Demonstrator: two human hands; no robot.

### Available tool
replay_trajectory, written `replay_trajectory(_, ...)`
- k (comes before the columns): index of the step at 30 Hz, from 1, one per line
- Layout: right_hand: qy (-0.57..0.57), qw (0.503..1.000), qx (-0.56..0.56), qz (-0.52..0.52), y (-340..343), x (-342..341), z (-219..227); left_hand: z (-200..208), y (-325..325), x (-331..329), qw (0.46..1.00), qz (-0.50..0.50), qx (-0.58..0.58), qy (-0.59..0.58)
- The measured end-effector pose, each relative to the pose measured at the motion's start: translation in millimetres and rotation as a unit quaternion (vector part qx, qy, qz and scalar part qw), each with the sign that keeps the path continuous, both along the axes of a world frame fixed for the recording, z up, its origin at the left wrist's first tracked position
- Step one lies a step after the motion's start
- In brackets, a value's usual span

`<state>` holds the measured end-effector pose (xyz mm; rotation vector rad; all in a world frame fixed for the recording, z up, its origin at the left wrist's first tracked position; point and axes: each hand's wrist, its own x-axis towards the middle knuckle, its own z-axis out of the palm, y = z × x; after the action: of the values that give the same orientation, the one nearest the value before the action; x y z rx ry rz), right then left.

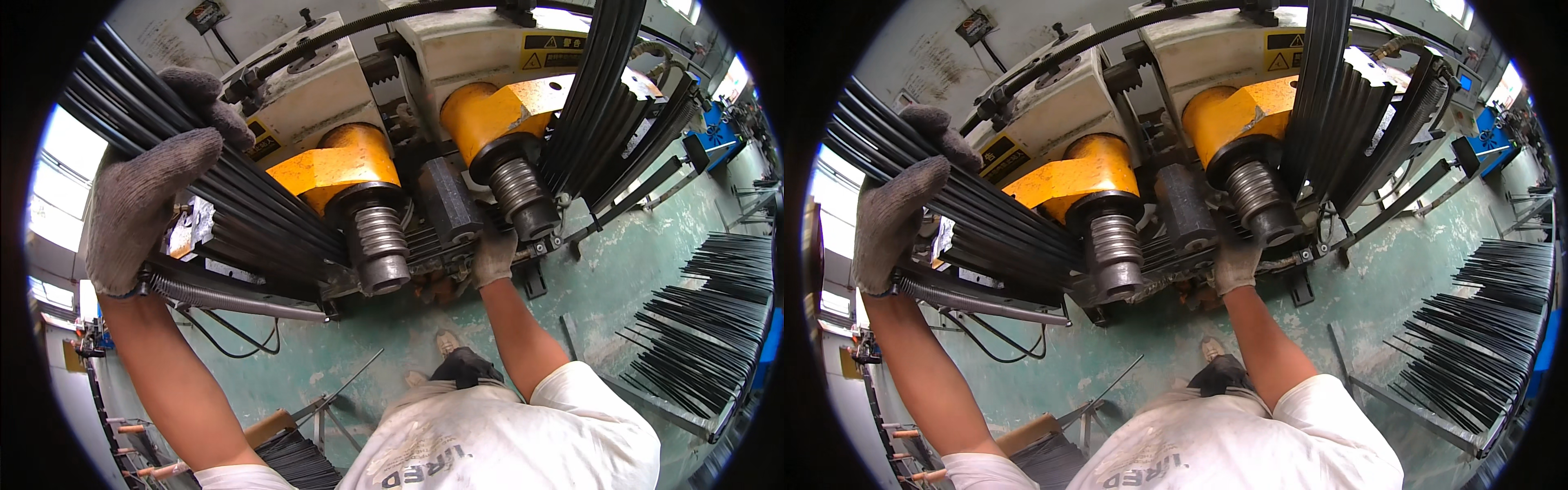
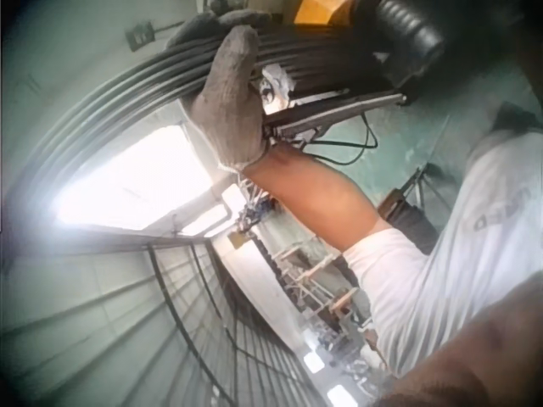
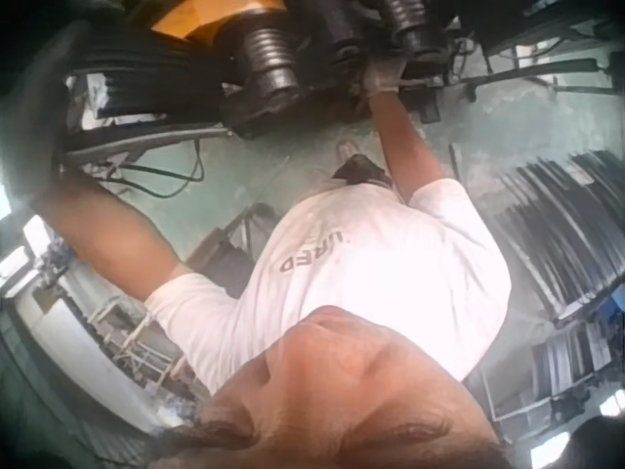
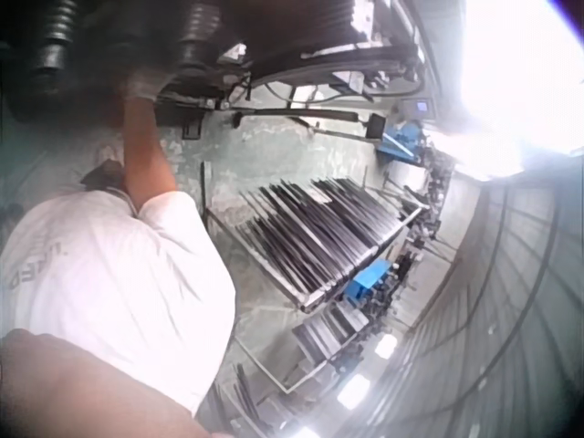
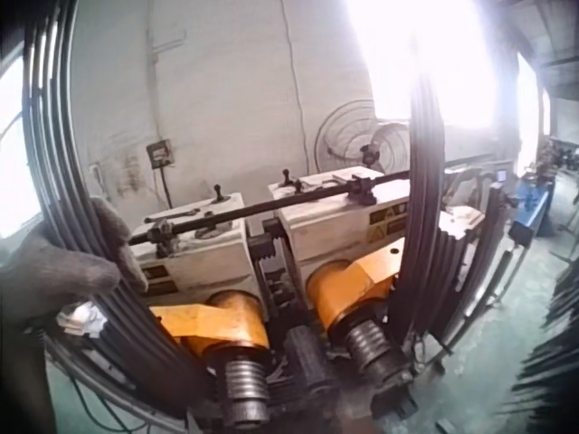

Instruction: The person repeatedly picks up bundles of straight metal rods, feeds them into a yellow and white bending machine, and removes the bent rods. The bent rods are then placed onto a nearby rack. The process is repeated continuously throughout the clip.

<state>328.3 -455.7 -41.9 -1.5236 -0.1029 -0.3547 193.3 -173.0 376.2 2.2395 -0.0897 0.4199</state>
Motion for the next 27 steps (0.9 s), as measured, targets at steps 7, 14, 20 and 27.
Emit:
replay_trajectory(7, 0.137, 0.978, 0.138, 0.073, -29.9, 7.0, -38.9, 8.0, 24.4, -13.7, 0.961, -0.093, 0.243, -0.091)
replay_trajectory(14, 0.153, 0.946, 0.279, 0.053, -56.5, -113.9, 44.3, -7.2, -34.2, -148.4, 0.988, -0.015, -0.037, -0.147)
replay_trajectory(20, 0.163, 0.966, 0.176, 0.102, -27.4, -184.5, 93.1, -61.8, -65.8, -343.3, 0.925, 0.102, -0.224, -0.29)
replay_trajectory(27, -0.372, 0.871, -0.216, 0.237, 53.9, -235.4, 12.7, -119.4, -209.7, -619.8, 0.816, 0.407, -0.189, -0.365)
